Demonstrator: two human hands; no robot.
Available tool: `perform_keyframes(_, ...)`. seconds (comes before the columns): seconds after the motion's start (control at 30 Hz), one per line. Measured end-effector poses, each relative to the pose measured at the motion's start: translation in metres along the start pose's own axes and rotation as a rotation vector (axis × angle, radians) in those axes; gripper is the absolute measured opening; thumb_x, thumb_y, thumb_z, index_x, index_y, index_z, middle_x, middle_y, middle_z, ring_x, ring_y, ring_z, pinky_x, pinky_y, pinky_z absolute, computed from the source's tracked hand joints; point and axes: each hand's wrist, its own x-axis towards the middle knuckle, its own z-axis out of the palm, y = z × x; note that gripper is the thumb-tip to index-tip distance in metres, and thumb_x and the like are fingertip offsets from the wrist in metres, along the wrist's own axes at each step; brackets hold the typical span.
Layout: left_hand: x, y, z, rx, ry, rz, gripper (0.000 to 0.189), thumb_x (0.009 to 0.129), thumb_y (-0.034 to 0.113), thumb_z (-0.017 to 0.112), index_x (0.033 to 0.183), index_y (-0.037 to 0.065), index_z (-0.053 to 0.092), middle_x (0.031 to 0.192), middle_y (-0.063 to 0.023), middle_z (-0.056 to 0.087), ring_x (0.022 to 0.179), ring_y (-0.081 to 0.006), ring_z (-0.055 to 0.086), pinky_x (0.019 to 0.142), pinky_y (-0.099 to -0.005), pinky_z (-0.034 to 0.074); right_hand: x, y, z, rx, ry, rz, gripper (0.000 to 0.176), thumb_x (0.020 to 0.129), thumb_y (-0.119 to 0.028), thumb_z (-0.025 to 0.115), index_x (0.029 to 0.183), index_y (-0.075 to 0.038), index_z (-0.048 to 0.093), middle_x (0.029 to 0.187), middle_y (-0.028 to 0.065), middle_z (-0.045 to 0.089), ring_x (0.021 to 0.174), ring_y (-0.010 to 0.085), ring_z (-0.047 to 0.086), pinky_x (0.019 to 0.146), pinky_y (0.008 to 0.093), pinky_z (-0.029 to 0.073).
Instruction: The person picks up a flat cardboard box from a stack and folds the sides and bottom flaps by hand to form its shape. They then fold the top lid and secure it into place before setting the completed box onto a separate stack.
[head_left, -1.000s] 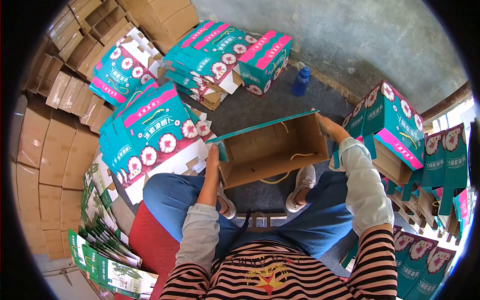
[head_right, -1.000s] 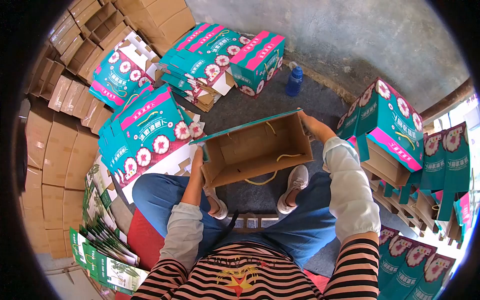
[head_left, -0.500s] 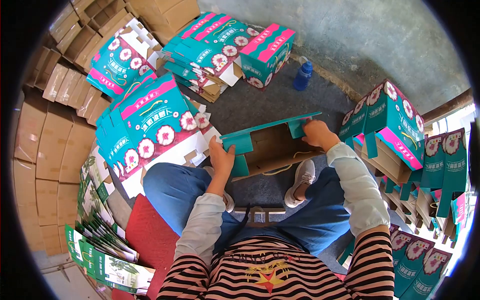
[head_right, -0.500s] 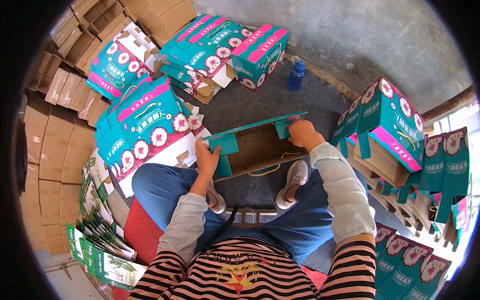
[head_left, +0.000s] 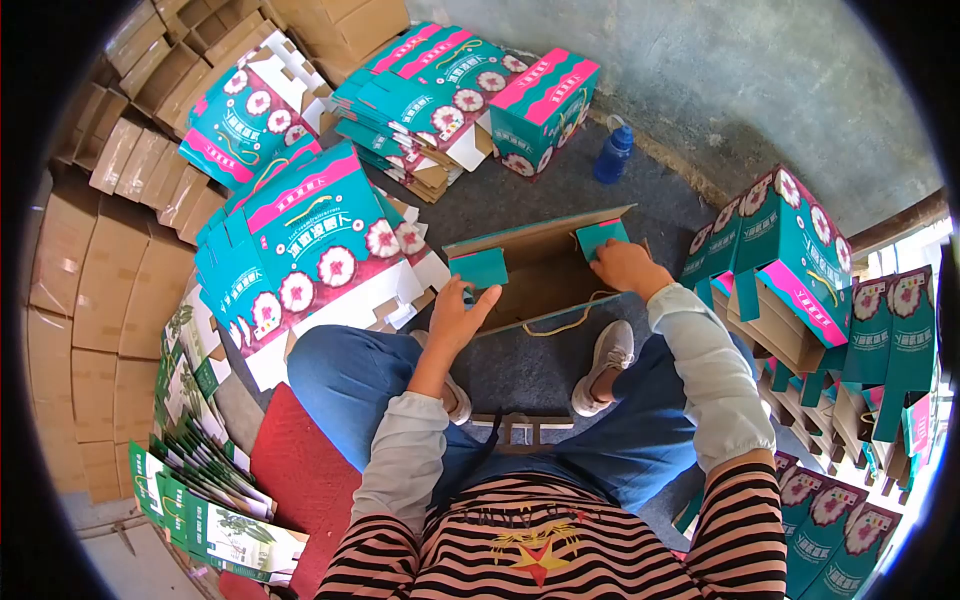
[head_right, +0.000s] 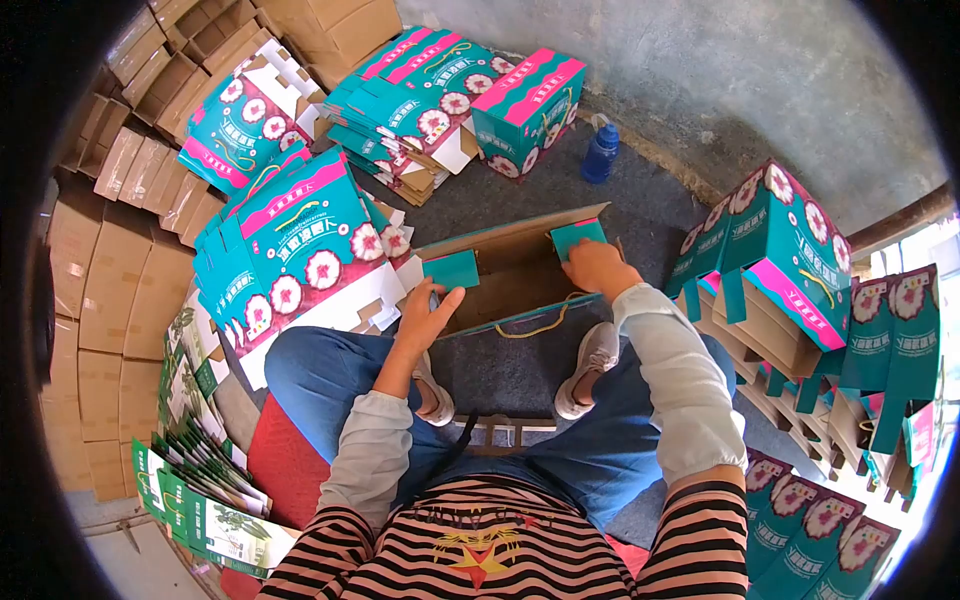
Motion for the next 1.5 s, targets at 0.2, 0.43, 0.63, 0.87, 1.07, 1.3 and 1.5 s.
perform_keyframes(0.2, 0.008, -0.002, -0.005, -0.169, -0.054, -0.009, 0.046, 0.086, 0.043, 0.058, 0.094, -0.003, 0.057, 0.131, -0.0358, 0.040, 0.123, -0.0396, 0.043, 0.100, -0.0391, 0.033, 0.039, 0.057, 0.030, 0.928, 0.254, 0.352, 0.095, 0.083, -0.074, 0.028, 0.139, 0.002, 0.032, 0.122, 0.0260, 0.054, 0.105, 0.0364, 0.057, 0.094, 0.0454, 0.039)
perform_keyframes(0.43, 0.010, -0.009, 0.001, -0.176, -0.010, 0.075, 0.039, 0.084, 0.033, 0.058, 0.088, -0.005, 0.053, 0.094, -0.0220, 0.057, 0.091, -0.0338, 0.055, 0.082, -0.0384, 0.041, 0.023, 0.025, -0.023, 1.099, 0.181, 0.668, 0.095, 0.078, -0.068, 0.047, 0.147, -0.011, 0.015, 0.117, 0.0201, 0.055, 0.095, 0.0291, 0.059, 0.075, 0.0390, 0.047)
perform_keyframes(0.63, 0.009, -0.014, 0.002, -0.416, 0.038, -0.225, 0.034, 0.088, 0.028, 0.056, 0.107, -0.001, 0.052, 0.119, -0.0210, 0.053, 0.109, -0.0265, 0.052, 0.092, -0.0315, 0.039, 0.036, 0.059, 0.005, 1.039, 0.171, 0.500, 0.093, 0.071, -0.041, 0.070, 0.145, -0.014, 0.021, 0.123, 0.0177, 0.051, 0.099, 0.0296, 0.058, 0.073, 0.0358, 0.048)
perform_keyframes(0.87, 0.006, -0.017, 0.009, -0.297, 0.237, 0.007, 0.040, 0.091, 0.035, 0.052, 0.108, -0.001, 0.055, 0.108, -0.0152, 0.057, 0.105, -0.0235, 0.052, 0.091, -0.0328, 0.040, 0.031, 0.046, 0.025, 0.123, 0.241, 0.162, 0.062, 0.070, -0.027, 0.076, 0.123, -0.007, 0.052, 0.120, 0.0171, 0.052, 0.107, 0.0348, 0.053, 0.090, 0.0409, 0.046)
perform_keyframes(1.07, 0.004, -0.014, -0.002, -0.232, 0.093, 0.004, 0.048, 0.097, 0.039, 0.036, 0.108, -0.002, 0.059, 0.105, -0.0186, 0.058, 0.110, -0.0290, 0.051, 0.095, -0.0358, 0.038, 0.033, 0.031, 0.011, -0.018, 0.132, 0.208, 0.060, 0.067, -0.030, 0.079, 0.116, -0.007, 0.054, 0.115, 0.0155, 0.054, 0.107, 0.0343, 0.054, 0.089, 0.0405, 0.048)
perform_keyframes(1.3, 0.011, -0.038, -0.004, -0.170, -0.014, 0.058, 0.039, 0.094, 0.032, 0.048, 0.118, 0.003, 0.058, 0.124, -0.0217, 0.051, 0.114, -0.0299, 0.050, 0.097, -0.0346, 0.038, 0.038, 0.021, 0.008, -0.117, 0.149, 0.201, 0.074, 0.065, -0.031, 0.080, 0.128, -0.013, 0.045, 0.114, 0.0156, 0.052, 0.103, 0.0333, 0.056, 0.083, 0.0403, 0.051)
perform_keyframes(1.5, 0.015, -0.035, -0.005, 0.121, -0.149, 0.147, 0.054, 0.083, 0.023, 0.065, 0.133, 0.014, 0.046, 0.141, -0.0303, 0.025, 0.125, -0.0416, 0.040, 0.101, -0.0394, 0.036, 0.039, 0.021, 0.006, -0.154, 0.131, 0.198, 0.072, 0.067, -0.033, 0.079, 0.129, -0.016, 0.046, 0.114, 0.0153, 0.052, 0.104, 0.0319, 0.056, 0.081, 0.0398, 0.051)
